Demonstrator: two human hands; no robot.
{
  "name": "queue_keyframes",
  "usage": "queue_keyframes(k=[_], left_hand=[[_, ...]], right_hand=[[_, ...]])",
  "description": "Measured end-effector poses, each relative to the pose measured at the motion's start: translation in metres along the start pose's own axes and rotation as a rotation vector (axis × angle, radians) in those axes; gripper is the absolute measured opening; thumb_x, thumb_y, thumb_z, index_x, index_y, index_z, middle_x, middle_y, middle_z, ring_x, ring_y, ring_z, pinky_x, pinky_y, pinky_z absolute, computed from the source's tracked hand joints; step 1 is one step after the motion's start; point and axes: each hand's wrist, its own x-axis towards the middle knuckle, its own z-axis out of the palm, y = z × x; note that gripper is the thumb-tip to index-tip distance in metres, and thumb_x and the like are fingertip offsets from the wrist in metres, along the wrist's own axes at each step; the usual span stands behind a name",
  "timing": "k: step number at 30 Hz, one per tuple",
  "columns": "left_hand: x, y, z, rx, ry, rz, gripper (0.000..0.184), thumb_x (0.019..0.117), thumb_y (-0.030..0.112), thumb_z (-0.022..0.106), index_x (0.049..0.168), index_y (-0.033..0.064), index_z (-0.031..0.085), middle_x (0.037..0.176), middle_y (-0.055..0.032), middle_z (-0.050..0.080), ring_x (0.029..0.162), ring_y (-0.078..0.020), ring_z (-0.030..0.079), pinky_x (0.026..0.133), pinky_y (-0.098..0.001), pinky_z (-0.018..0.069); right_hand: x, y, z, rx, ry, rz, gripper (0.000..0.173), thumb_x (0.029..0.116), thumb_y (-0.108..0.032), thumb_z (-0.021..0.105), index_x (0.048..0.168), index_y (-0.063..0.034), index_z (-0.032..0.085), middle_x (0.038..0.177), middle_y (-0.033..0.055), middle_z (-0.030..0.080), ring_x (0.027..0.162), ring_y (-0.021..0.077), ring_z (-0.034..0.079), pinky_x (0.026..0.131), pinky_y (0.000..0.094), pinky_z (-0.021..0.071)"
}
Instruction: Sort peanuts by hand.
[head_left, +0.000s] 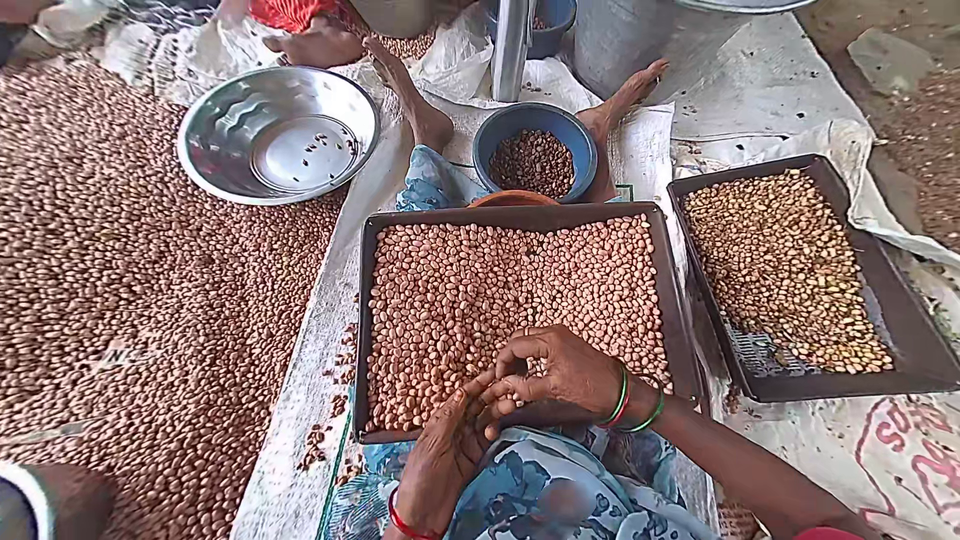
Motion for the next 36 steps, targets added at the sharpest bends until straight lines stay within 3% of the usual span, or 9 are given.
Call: queue_keyframes(k=[3,6,10,13,19,22,27,32,36], left_hand=[[-0.004,-0.001,0.001,-0.059,0.030,0.076,0.056,0.1109,0.019,0.012,0.100,0.0076,0.066,0.076,0.0012,0.070,0.060,-0.0007,0.065,0.054,-0.0126,0.0546],[-0.010,0.006,-0.016,0.020,0.014,0.167,0.051,0.1107,0.017,0.020,0.111,0.0042,0.069,0.092,-0.0049,0.075,0.074,-0.0065,0.071,0.065,-0.0179,0.0589],[-0.018,0.007,-0.033,0.075,-0.066,0.063,0.045,0.1103,0.018,0.025,0.123,0.0028,0.066,0.104,-0.0085,0.076,0.082,-0.0089,0.073,0.070,-0.0191,0.0593],[-0.020,0.003,-0.036,-0.061,-0.148,0.034,0.037,0.1086,0.020,0.040,0.112,0.0048,0.073,0.091,-0.0052,0.074,0.070,-0.0043,0.068,0.062,-0.0150,0.0555],[-0.023,0.018,-0.037,-0.162,0.019,0.203,0.032,0.1070,0.017,0.045,0.099,0.0074,0.074,0.080,-0.0011,0.071,0.061,-0.0020,0.066,0.056,-0.0132,0.0549],[-0.024,0.026,-0.039,-0.157,0.041,0.270,0.035,0.1080,0.016,0.040,0.097,0.0082,0.073,0.078,0.0005,0.070,0.059,-0.0009,0.063,0.054,-0.0123,0.0534],[-0.022,0.026,-0.042,-0.118,0.007,0.272,0.029,0.1060,0.018,0.048,0.099,0.0098,0.075,0.079,0.0014,0.071,0.060,-0.0004,0.064,0.054,-0.0120,0.0530],[-0.018,0.021,-0.035,-0.129,0.038,0.244,0.037,0.1083,0.017,0.040,0.101,0.0070,0.075,0.083,-0.0015,0.073,0.063,-0.0026,0.067,0.057,-0.0136,0.0557],[-0.007,0.014,-0.019,-0.124,0.007,0.118,0.052,0.1123,0.021,0.018,0.122,0.0016,0.065,0.108,-0.0128,0.077,0.093,-0.0168,0.077,0.080,-0.0246,0.0622]], right_hand=[[0.011,0.004,0.009,-0.026,-0.094,0.114,0.019,0.0952,-0.009,0.065,0.104,0.0064,0.071,0.095,0.0166,0.070,0.087,0.0166,0.063,0.079,0.0300,0.0480],[0.003,0.014,0.030,-0.024,-0.132,-0.030,0.016,0.0910,-0.007,0.066,0.099,0.0050,0.074,0.090,0.0182,0.072,0.084,0.0235,0.067,0.077,0.0358,0.0510],[-0.005,0.017,0.034,0.097,-0.107,0.037,0.017,0.0893,-0.006,0.062,0.097,0.0069,0.072,0.089,0.0158,0.070,0.082,0.0144,0.063,0.074,0.0268,0.0485],[0.013,0.035,0.013,0.110,-0.090,0.297,0.023,0.0959,-0.010,0.054,0.111,0.0048,0.064,0.100,0.0074,0.062,0.082,0.0027,0.055,0.073,0.0202,0.0452],[0.041,0.015,0.033,-0.367,-0.261,0.366,0.036,0.1018,-0.026,0.064,0.122,0.0036,0.068,0.110,0.0248,0.068,0.104,0.0377,0.065,0.093,0.0507,0.0492],[0.045,0.010,0.043,-0.451,-0.328,0.372,0.030,0.1039,-0.019,0.057,0.120,0.0048,0.067,0.114,0.0270,0.066,0.111,0.0418,0.064,0.092,0.0544,0.0490],[0.045,-0.015,0.006,-0.442,-0.243,0.414,0.030,0.1024,-0.022,0.061,0.118,0.0020,0.069,0.106,0.0237,0.069,0.101,0.0388,0.066,0.088,0.0545,0.0494],[0.049,-0.027,-0.078,-0.628,0.461,0.225,0.013,0.0974,-0.013,0.069,0.098,0.0004,0.070,0.066,0.0091,0.052,0.059,0.0230,0.048,0.058,0.0429,0.0409],[0.040,-0.039,-0.033,-0.274,0.107,0.116,0.014,0.0938,-0.016,0.070,0.094,-0.0029,0.073,0.064,0.0004,0.053,0.056,0.0074,0.042,0.054,0.0259,0.0360]])
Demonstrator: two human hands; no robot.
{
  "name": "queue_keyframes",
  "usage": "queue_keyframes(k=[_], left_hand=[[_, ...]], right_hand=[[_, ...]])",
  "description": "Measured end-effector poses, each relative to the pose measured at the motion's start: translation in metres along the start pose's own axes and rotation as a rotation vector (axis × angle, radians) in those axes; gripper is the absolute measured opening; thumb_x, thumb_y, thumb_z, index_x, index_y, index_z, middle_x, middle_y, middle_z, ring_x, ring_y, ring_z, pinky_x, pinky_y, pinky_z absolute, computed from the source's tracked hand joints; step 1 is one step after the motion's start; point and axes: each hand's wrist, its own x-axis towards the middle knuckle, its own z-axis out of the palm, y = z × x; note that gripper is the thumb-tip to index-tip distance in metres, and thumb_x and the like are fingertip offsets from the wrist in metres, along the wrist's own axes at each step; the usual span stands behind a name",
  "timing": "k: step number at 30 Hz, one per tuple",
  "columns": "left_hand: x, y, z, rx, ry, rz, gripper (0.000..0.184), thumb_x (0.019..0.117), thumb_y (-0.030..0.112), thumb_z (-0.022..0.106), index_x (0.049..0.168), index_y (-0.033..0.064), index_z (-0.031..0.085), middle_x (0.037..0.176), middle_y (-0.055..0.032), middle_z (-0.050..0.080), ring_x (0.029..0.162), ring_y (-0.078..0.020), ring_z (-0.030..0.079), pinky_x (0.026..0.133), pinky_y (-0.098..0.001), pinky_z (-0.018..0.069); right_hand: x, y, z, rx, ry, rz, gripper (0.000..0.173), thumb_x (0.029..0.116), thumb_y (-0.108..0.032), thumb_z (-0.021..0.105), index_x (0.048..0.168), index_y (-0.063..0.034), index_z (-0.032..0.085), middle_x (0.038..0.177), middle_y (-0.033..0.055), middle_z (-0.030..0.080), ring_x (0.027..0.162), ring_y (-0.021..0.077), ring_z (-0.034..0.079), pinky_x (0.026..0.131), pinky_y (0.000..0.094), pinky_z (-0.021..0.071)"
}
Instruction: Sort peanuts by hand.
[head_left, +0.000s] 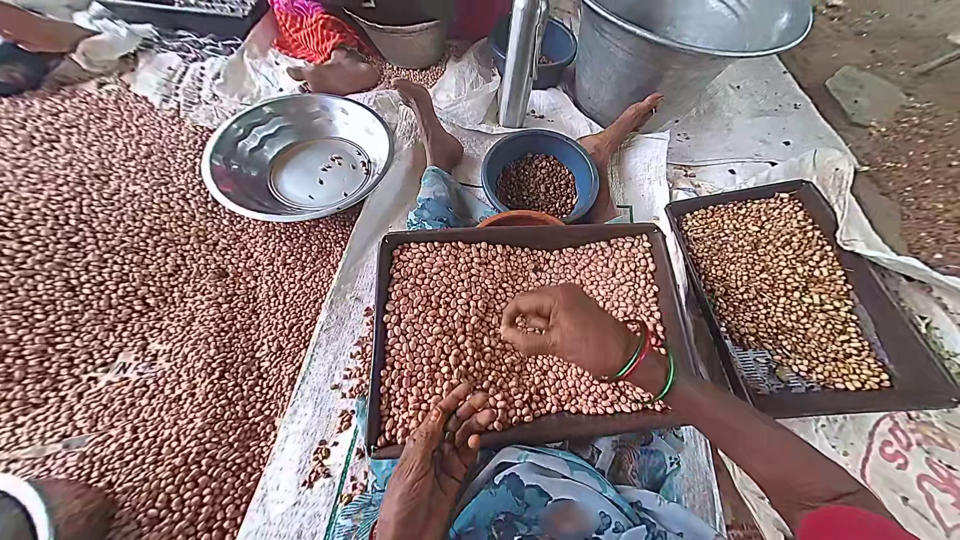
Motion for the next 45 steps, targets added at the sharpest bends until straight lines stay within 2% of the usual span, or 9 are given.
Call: queue_keyframes(k=[3,6,10,15,23,27,34,38,45], left_hand=[[0.007,-0.012,0.006,-0.010,-0.024,-0.095,0.054,0.1117,0.021,0.015,0.121,0.0025,0.064,0.106,-0.0117,0.077,0.092,-0.0162,0.077,0.078,-0.0241,0.0621],[0.004,-0.009,-0.004,-0.065,-0.136,-0.090,0.045,0.1112,0.023,0.032,0.121,0.0040,0.072,0.109,-0.0121,0.077,0.093,-0.0155,0.076,0.081,-0.0233,0.0615],[0.002,0.000,-0.009,-0.043,0.020,0.022,0.046,0.1110,0.017,0.029,0.113,0.0043,0.073,0.099,-0.0103,0.078,0.084,-0.0121,0.076,0.074,-0.0212,0.0617],[0.018,-0.009,0.005,-0.061,-0.023,-0.041,0.044,0.1107,0.016,0.030,0.110,0.0043,0.073,0.097,-0.0096,0.077,0.082,-0.0119,0.076,0.074,-0.0214,0.0621],[0.016,-0.024,0.016,0.053,-0.030,0.010,0.056,0.1110,0.022,0.014,0.111,0.0087,0.068,0.098,-0.0053,0.077,0.089,-0.0139,0.075,0.082,-0.0307,0.0623],[0.007,-0.018,0.004,-0.143,-0.030,-0.036,0.054,0.1114,0.026,0.020,0.088,0.0113,0.066,0.071,0.0032,0.066,0.057,-0.0013,0.064,0.055,-0.0126,0.0546],[0.006,0.009,-0.025,-0.397,-0.180,0.171,0.038,0.1020,0.006,0.046,0.139,0.0060,0.052,0.079,0.0051,0.068,0.057,0.0017,0.062,0.054,-0.0105,0.0525],[0.011,0.025,-0.036,-0.403,-0.149,0.375,0.040,0.0966,-0.004,0.045,0.135,0.0034,0.054,0.110,-0.0052,0.071,0.079,-0.0070,0.071,0.067,-0.0167,0.0587],[0.014,0.044,-0.039,-0.555,-0.121,0.376,0.026,0.0998,0.002,0.045,0.118,0.0009,0.063,0.085,-0.0063,0.073,0.070,-0.0104,0.072,0.064,-0.0181,0.0594]], right_hand=[[-0.020,-0.007,0.028,-0.098,-0.093,0.008,0.023,0.0968,-0.021,0.065,0.099,0.0007,0.073,0.080,0.0148,0.067,0.070,0.0265,0.061,0.066,0.0442,0.0464],[-0.058,0.030,-0.011,-0.440,0.489,0.176,0.013,0.0895,-0.010,0.071,0.094,0.0016,0.073,0.071,0.0166,0.065,0.057,0.0312,0.060,0.052,0.0479,0.0477],[-0.114,0.076,-0.089,-0.611,0.734,0.832,0.049,0.0995,-0.019,0.067,0.142,0.0016,0.053,0.094,0.0357,0.064,0.086,0.0571,0.061,0.077,0.0740,0.0431],[-0.114,0.087,-0.012,-0.141,0.400,0.357,0.017,0.0947,-0.014,0.063,0.101,-0.0028,0.075,0.062,-0.0051,0.048,0.055,0.0012,0.038,0.054,0.0213,0.0342],[-0.045,0.007,0.062,0.375,-0.049,-0.206,0.022,0.0981,-0.007,0.060,0.107,0.0046,0.076,0.105,0.0179,0.076,0.100,0.0226,0.072,0.089,0.0317,0.0548],[-0.014,0.036,0.074,0.085,-0.182,-0.131,0.024,0.1011,-0.015,0.059,0.113,-0.0021,0.076,0.119,0.0180,0.072,0.121,0.0343,0.063,0.103,0.0560,0.0424],[-0.016,0.096,0.025,-0.508,-0.479,-0.010,0.022,0.0884,-0.006,0.075,0.110,-0.0091,0.079,0.132,0.0164,0.067,0.146,0.0460,0.036,0.109,0.0774,0.0204],[-0.020,0.091,-0.014,-0.689,-0.101,0.121,0.024,0.0912,0.005,0.066,0.104,-0.0104,0.080,0.136,0.0173,0.064,0.148,0.0505,0.032,0.106,0.0822,0.0198],[-0.092,0.091,0.044,-0.310,-0.471,-0.185,0.021,0.0957,0.003,0.056,0.101,-0.0031,0.076,0.107,0.0160,0.073,0.120,0.0410,0.062,0.094,0.0651,0.0425]])
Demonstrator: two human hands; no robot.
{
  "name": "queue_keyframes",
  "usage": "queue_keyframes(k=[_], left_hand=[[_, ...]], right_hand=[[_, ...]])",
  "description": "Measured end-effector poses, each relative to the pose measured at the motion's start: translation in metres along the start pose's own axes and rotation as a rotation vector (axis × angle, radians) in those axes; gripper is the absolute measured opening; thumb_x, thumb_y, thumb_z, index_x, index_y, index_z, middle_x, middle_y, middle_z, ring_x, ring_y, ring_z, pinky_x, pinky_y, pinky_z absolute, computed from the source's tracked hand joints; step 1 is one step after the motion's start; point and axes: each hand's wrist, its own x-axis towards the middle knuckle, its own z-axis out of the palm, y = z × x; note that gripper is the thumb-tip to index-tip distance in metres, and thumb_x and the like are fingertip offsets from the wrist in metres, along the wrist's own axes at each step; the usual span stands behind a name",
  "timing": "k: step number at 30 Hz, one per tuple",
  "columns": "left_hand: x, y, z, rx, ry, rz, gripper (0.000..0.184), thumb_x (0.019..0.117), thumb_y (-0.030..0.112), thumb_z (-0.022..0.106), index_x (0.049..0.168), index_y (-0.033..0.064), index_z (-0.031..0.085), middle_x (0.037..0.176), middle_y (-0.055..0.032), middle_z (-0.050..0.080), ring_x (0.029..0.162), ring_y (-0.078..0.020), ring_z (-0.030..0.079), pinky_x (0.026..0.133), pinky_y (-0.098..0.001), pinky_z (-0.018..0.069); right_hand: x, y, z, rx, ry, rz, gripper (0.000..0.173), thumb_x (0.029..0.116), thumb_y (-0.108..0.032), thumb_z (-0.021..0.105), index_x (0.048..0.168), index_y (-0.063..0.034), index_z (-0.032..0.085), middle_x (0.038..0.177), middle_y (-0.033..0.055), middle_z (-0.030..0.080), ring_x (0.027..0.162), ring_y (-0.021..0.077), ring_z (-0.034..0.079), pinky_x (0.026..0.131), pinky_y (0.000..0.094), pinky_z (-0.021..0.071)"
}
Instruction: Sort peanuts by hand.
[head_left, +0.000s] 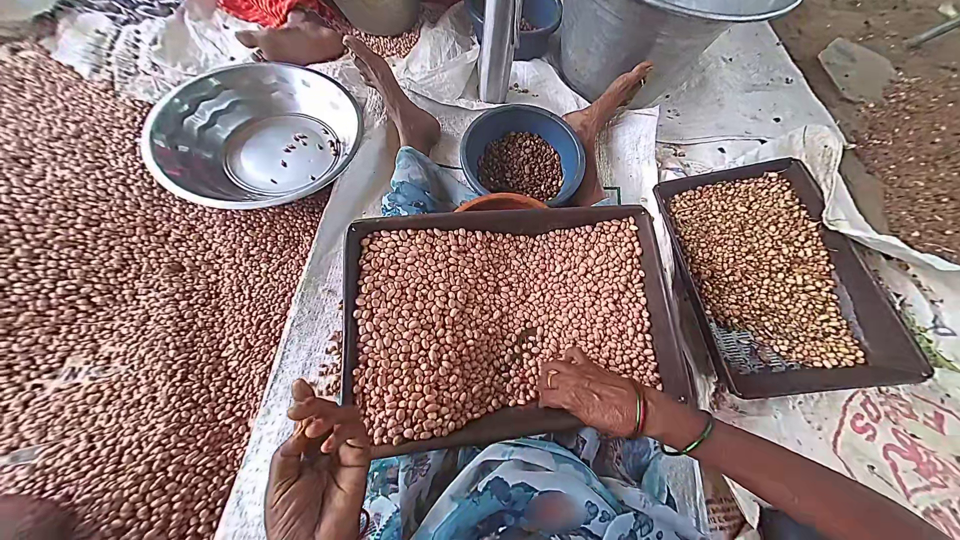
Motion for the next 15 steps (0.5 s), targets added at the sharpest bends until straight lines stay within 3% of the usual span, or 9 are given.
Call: queue_keyframes(k=[1,3,4,5,8,12,15], left_hand=[[-0.001,0.002,0.001,-0.007,-0.003,0.014,0.025,0.1002,0.003,0.044,0.114,0.0004,0.065,0.082,-0.0054,0.072,0.068,-0.0094,0.071,0.063,-0.0177,0.0585],[-0.002,0.005,0.000,-0.018,-0.002,0.039,0.027,0.1017,0.004,0.041,0.110,0.0009,0.066,0.080,-0.0039,0.071,0.067,-0.0086,0.070,0.064,-0.0176,0.0580],[-0.002,0.006,-0.001,-0.024,0.007,0.043,0.027,0.1023,0.005,0.040,0.110,0.0009,0.066,0.079,-0.0038,0.071,0.067,-0.0086,0.070,0.064,-0.0173,0.0580],[-0.001,0.005,-0.002,-0.023,0.020,0.044,0.029,0.1032,0.005,0.038,0.109,0.0011,0.065,0.078,-0.0034,0.071,0.066,-0.0081,0.070,0.064,-0.0167,0.0576],[0.000,-0.003,-0.003,-0.044,0.027,0.013,0.027,0.1024,0.004,0.038,0.109,0.0006,0.065,0.078,-0.0032,0.070,0.066,-0.0084,0.070,0.063,-0.0166,0.0574],[-0.001,-0.012,0.001,-0.068,-0.035,-0.080,0.021,0.1007,0.005,0.048,0.108,-0.0003,0.067,0.082,-0.0039,0.071,0.069,-0.0091,0.070,0.065,-0.0178,0.0581],[0.000,-0.014,0.004,-0.055,-0.017,-0.085,0.024,0.1029,0.008,0.044,0.105,-0.0003,0.066,0.080,-0.0033,0.070,0.067,-0.0084,0.070,0.062,-0.0166,0.0573]], right_hand=[[-0.011,0.001,-0.012,-0.014,-0.052,0.096,0.018,0.0950,0.001,0.058,0.098,-0.0024,0.076,0.104,0.0171,0.073,0.117,0.0415,0.063,0.093,0.0648,0.0415],[-0.026,-0.002,-0.044,-0.029,-0.151,0.392,0.021,0.0977,-0.004,0.058,0.107,-0.0015,0.077,0.113,0.0215,0.072,0.118,0.0441,0.061,0.097,0.0665,0.0365],[-0.031,-0.001,-0.054,-0.062,-0.117,0.515,0.025,0.0998,-0.007,0.055,0.114,-0.0030,0.076,0.116,0.0220,0.071,0.117,0.0439,0.061,0.099,0.0646,0.0367],[-0.035,0.002,-0.055,-0.115,0.007,0.574,0.025,0.1003,-0.009,0.055,0.113,-0.0032,0.076,0.112,0.0226,0.072,0.111,0.0435,0.064,0.097,0.0621,0.0408],[-0.028,0.014,-0.031,-0.193,0.459,0.440,0.017,0.0960,-0.008,0.063,0.097,-0.0015,0.078,0.092,0.0208,0.074,0.089,0.0401,0.073,0.079,0.0556,0.0561],[0.002,0.009,0.006,-0.220,0.450,0.363,0.018,0.0963,-0.010,0.064,0.102,0.0030,0.075,0.093,0.0242,0.073,0.087,0.0421,0.073,0.078,0.0544,0.0568],[0.000,0.010,0.009,-0.218,0.490,0.442,0.016,0.0935,-0.008,0.063,0.094,0.0038,0.074,0.093,0.0245,0.072,0.086,0.0420,0.073,0.074,0.0538,0.0574]])
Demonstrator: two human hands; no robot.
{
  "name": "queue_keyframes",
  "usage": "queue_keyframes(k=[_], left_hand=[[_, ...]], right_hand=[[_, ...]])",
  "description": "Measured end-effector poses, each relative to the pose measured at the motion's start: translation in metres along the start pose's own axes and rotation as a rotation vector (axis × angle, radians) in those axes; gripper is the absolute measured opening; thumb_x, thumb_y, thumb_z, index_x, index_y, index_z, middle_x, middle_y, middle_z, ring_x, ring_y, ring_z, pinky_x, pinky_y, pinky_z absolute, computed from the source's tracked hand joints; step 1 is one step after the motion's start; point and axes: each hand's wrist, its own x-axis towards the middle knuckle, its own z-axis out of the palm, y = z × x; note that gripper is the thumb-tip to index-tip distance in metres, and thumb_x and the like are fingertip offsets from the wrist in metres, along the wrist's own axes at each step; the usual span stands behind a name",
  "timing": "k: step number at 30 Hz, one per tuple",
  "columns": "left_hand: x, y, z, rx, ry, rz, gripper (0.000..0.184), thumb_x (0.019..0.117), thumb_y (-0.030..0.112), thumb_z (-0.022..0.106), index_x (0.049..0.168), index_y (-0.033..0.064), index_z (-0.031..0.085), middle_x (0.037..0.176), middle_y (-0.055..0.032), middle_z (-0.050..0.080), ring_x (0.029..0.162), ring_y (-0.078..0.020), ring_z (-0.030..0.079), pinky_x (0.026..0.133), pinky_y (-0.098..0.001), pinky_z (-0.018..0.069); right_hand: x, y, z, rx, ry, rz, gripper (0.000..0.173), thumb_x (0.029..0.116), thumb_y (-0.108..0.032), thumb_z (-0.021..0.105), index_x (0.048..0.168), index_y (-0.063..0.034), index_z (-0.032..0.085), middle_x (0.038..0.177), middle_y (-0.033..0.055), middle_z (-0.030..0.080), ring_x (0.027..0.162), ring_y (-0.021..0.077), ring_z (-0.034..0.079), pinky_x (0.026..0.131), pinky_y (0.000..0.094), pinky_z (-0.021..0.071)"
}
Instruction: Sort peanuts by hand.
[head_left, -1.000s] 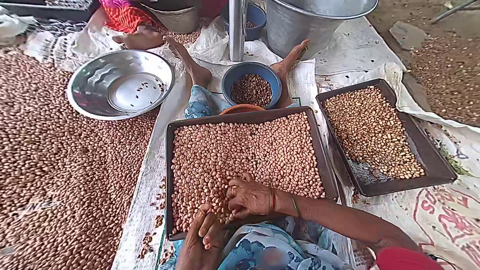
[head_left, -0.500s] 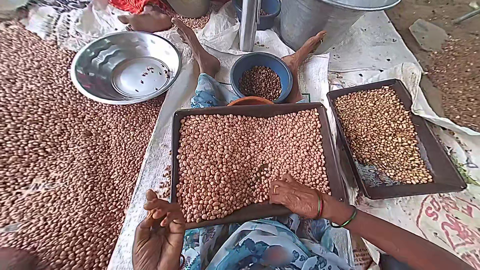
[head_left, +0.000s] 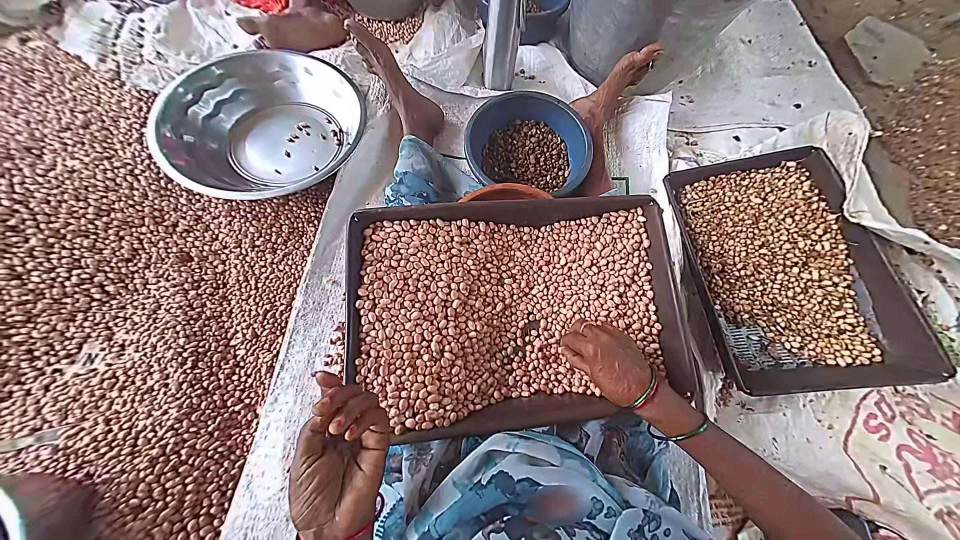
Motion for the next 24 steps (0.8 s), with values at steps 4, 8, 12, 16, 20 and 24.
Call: queue_keyframes(k=[4,8,12,16,20,24], left_hand=[[-0.001,0.005,-0.004,0.019,0.015,-0.001,0.023,0.1026,0.006,0.044,0.105,-0.0001,0.066,0.079,-0.0029,0.070,0.066,-0.0077,0.069,0.062,-0.0164,0.0571],[0.002,-0.004,-0.004,0.062,0.024,0.007,0.024,0.1036,0.006,0.042,0.107,0.0010,0.065,0.077,-0.0014,0.069,0.063,-0.0061,0.068,0.059,-0.0157,0.0569],[0.005,-0.017,0.000,0.046,0.013,-0.043,0.023,0.1026,0.003,0.043,0.120,0.0005,0.058,0.083,-0.0005,0.068,0.063,-0.0027,0.066,0.059,-0.0125,0.0552],[0.001,-0.018,0.007,-0.002,-0.021,-0.050,0.037,0.0979,-0.003,0.045,0.135,-0.0039,0.051,0.121,-0.0105,0.069,0.068,-0.0036,0.068,0.059,-0.0114,0.0539],[-0.002,-0.007,0.008,0.068,-0.056,-0.007,0.041,0.0965,-0.005,0.049,0.138,-0.0026,0.051,0.123,-0.0101,0.069,0.072,-0.0042,0.070,0.061,-0.0123,0.0549],[-0.006,0.000,-0.002,0.094,-0.027,0.032,0.038,0.0970,-0.005,0.049,0.135,-0.0006,0.054,0.118,-0.0087,0.072,0.075,-0.0054,0.071,0.063,-0.0128,0.0556]], right_hand=[[-0.015,0.035,-0.058,-0.140,0.356,0.334,0.018,0.0961,-0.008,0.064,0.105,0.0022,0.075,0.109,0.0291,0.070,0.097,0.0511,0.068,0.078,0.0672,0.0491],[-0.027,0.050,-0.084,-0.037,0.390,0.318,0.022,0.0948,-0.007,0.064,0.113,0.0000,0.075,0.118,0.0262,0.069,0.109,0.0481,0.066,0.087,0.0666,0.0482],[-0.007,-0.005,-0.024,0.407,-0.076,-0.193,0.022,0.0897,-0.007,0.070,0.111,-0.0072,0.078,0.118,0.0163,0.073,0.114,0.0382,0.067,0.095,0.0596,0.0503],[0.021,-0.034,0.016,0.321,-0.500,-0.353,0.022,0.1013,-0.011,0.059,0.114,-0.0091,0.077,0.129,0.0154,0.068,0.136,0.0417,0.050,0.104,0.0687,0.0334],[0.039,-0.009,-0.027,0.115,-0.470,-0.065,0.030,0.1022,-0.008,0.057,0.129,-0.0115,0.071,0.143,0.0174,0.059,0.145,0.0421,0.041,0.110,0.0702,0.0276],[0.023,0.046,-0.056,0.131,0.150,0.125,0.014,0.0938,-0.004,0.070,0.105,-0.0018,0.078,0.107,0.0233,0.071,0.099,0.0420,0.069,0.086,0.0586,0.0535]])
